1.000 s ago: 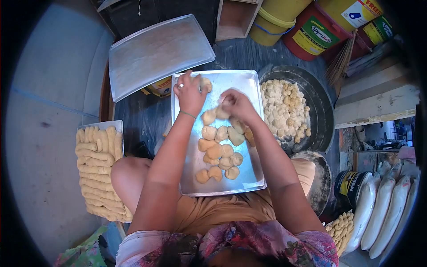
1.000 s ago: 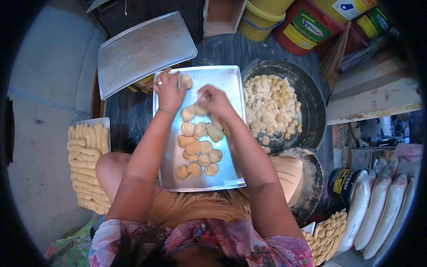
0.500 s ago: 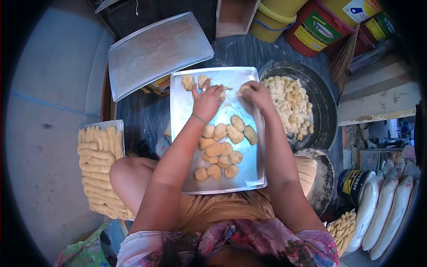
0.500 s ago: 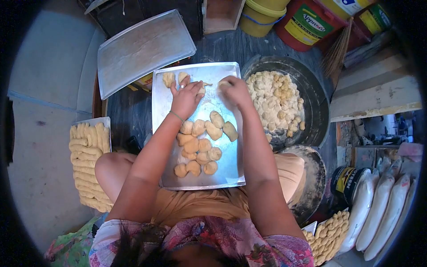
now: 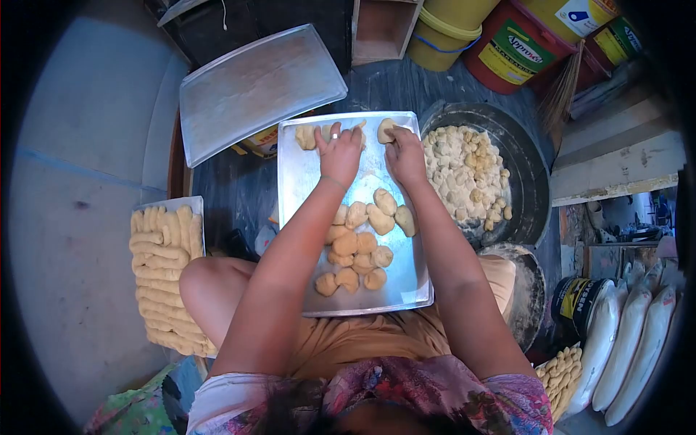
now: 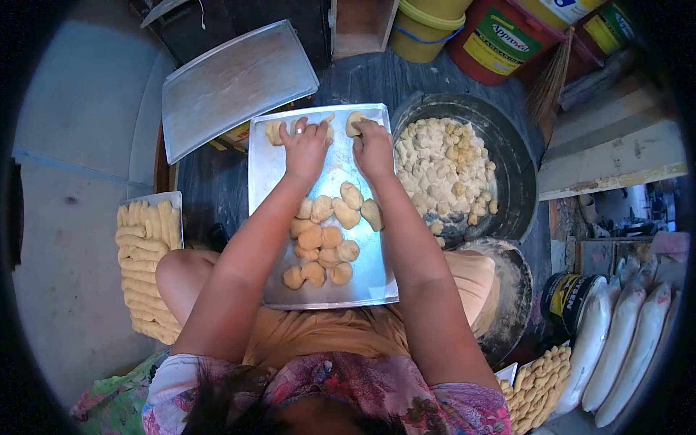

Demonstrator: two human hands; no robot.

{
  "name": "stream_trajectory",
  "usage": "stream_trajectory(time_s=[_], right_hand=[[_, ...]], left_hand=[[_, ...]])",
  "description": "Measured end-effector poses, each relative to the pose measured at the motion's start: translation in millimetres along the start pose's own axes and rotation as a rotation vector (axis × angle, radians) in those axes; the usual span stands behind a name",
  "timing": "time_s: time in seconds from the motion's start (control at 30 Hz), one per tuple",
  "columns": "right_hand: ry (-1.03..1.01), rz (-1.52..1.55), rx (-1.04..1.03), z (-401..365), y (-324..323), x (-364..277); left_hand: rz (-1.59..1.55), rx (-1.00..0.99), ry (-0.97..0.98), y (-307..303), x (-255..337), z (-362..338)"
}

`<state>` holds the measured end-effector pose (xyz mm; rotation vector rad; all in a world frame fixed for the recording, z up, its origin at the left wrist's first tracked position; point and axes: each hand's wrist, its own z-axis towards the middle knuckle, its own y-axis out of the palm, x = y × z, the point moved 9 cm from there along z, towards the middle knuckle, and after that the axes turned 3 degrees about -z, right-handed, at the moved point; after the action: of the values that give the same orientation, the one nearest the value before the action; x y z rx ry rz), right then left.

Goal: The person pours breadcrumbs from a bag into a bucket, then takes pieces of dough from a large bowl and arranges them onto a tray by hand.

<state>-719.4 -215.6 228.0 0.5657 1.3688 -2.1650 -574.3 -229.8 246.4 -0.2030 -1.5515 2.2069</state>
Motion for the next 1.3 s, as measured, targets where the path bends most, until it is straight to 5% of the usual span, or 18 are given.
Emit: stream_trajectory(time_s=[0.13,0.23,0.37,0.5,0.57,0.7,0.77,0.87,0.97,1.07,1.23,1.3], right_hand=[[-0.004,0.110,0.142,-4,-17,-8],[-0.087,-0.196,0.020,-3,-6,-25],[-0.045,-0.080,-0.176,8,18,-8],[-0.093,-0.047,-0.077,6,10,-11],[-0.130,-0.034,0.047,2,-6,-22],[0.066,0.171,-0.190,-27,-31,-36],[0.202,0.268,-0.513,-56,-20,-38],[0.085,0.241,-0.535,-76,-12,-33],[0.327,0.369,-0.583,-72,-10,-11],[0.433,0.674,-0.299,-54,-4,1],[0.337,0.764,-0.143,-19,23,-48],[0.281,0.568,-0.294,-16,50,-69]], left_hand=[[0.044,-0.066,-0.038,7,9,19],[0.079,0.024,-0.003,7,15,15],[0.187,-0.085,0.085,25,10,10],[0.214,-0.165,0.086,27,8,18],[0.048,-0.007,0.038,12,6,18],[-0.187,0.101,-0.120,-19,-23,-9],[-0.379,-0.193,-0.259,-28,-34,-31],[-0.727,-0.559,-0.255,-9,-35,-72],[-0.707,-0.762,-0.145,-7,-25,-94],[-0.710,-0.815,-0.301,-8,-45,-102],[-0.745,-0.172,-0.552,-32,-111,-83],[-0.643,0.005,-0.508,-44,-119,-81]])
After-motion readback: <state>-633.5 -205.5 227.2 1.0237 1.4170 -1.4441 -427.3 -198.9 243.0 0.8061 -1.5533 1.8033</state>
